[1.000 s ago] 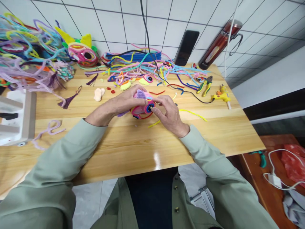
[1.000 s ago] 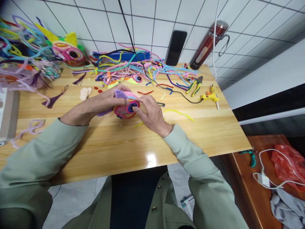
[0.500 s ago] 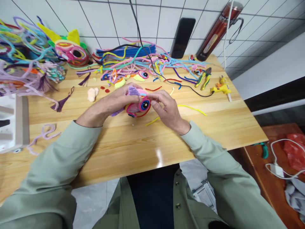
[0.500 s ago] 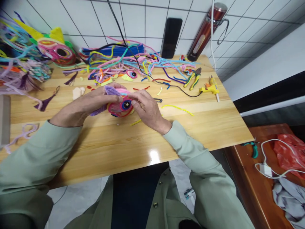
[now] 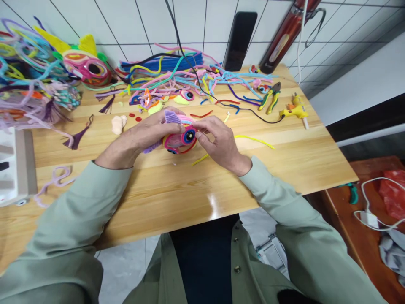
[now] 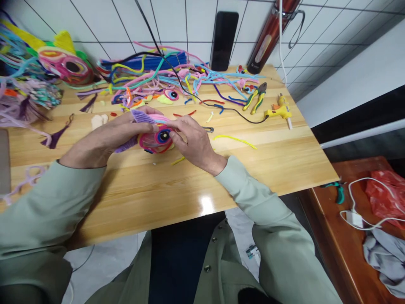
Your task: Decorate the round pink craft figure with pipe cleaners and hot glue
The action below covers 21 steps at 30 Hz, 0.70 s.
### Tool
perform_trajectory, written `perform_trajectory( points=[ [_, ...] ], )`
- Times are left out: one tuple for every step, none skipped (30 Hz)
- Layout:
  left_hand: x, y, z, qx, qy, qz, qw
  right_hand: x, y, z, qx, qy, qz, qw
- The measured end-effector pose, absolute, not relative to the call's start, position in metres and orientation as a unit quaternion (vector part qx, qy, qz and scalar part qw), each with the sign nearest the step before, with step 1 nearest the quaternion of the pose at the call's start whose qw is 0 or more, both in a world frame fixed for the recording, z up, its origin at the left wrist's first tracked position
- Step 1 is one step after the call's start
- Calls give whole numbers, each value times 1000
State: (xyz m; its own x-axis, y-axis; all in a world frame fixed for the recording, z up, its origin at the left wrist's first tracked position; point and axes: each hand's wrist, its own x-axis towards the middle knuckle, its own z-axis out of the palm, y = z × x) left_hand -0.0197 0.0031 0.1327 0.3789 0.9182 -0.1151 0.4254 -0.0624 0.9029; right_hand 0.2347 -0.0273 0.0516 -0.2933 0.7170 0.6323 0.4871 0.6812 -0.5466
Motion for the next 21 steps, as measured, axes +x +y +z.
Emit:
perform_trajectory(
  points=[
    [-19,3,134,679,483,255,491,235,-27,52,-378,-790,140,463],
    [-19,3,135,679,477,244,502,235,-27,54,-378,-784,156,466],
    [-18,3,135,676,476,237,511,234,-27,55,-383,-778,173,468],
    [-18,3,136,672,481,237,511,234,-27,57,-391,-770,189,468],
    [-17,3,137,671,483,237,511,233,-27,60,-400,-761,204,468],
    [-15,3,138,674,481,237,507,232,-27,63,-411,-752,216,467],
    [-14,2,139,680,479,238,501,231,-27,66,-424,-744,226,465],
    [-13,2,139,688,479,235,493,230,-27,70,-436,-736,234,463],
    [-11,2,139,693,481,231,484,228,-28,74,-446,-729,239,461],
    [-10,1,138,697,488,226,475,227,-28,77,-457,-723,242,458],
    [-9,2,137,699,496,223,465,226,-29,80,-467,-719,243,454],
    [-8,2,135,701,503,221,454,225,-29,83,-476,-715,243,450],
    [-7,2,133,704,508,222,444,225,-30,85,-484,-714,241,445],
    [-7,2,131,709,510,224,433,224,-30,86,-491,-713,239,439],
    [-6,1,129,715,509,227,423,224,-31,87,-497,-713,234,435],
    [-5,1,128,720,509,229,413,224,-31,88,-500,-715,228,433],
    [-5,0,128,724,509,229,405,224,-32,89,-500,-718,220,431],
    [-4,-1,129,728,511,226,396,224,-32,89,-498,-722,212,430],
    [-3,-1,130,733,514,222,387,224,-33,90,-496,-727,204,429],
    [-3,-2,131,738,515,218,377,224,-34,91,-495,-731,196,427],
    [-2,-2,132,744,515,215,368,224,-34,91,-495,-734,190,423]
  ],
)
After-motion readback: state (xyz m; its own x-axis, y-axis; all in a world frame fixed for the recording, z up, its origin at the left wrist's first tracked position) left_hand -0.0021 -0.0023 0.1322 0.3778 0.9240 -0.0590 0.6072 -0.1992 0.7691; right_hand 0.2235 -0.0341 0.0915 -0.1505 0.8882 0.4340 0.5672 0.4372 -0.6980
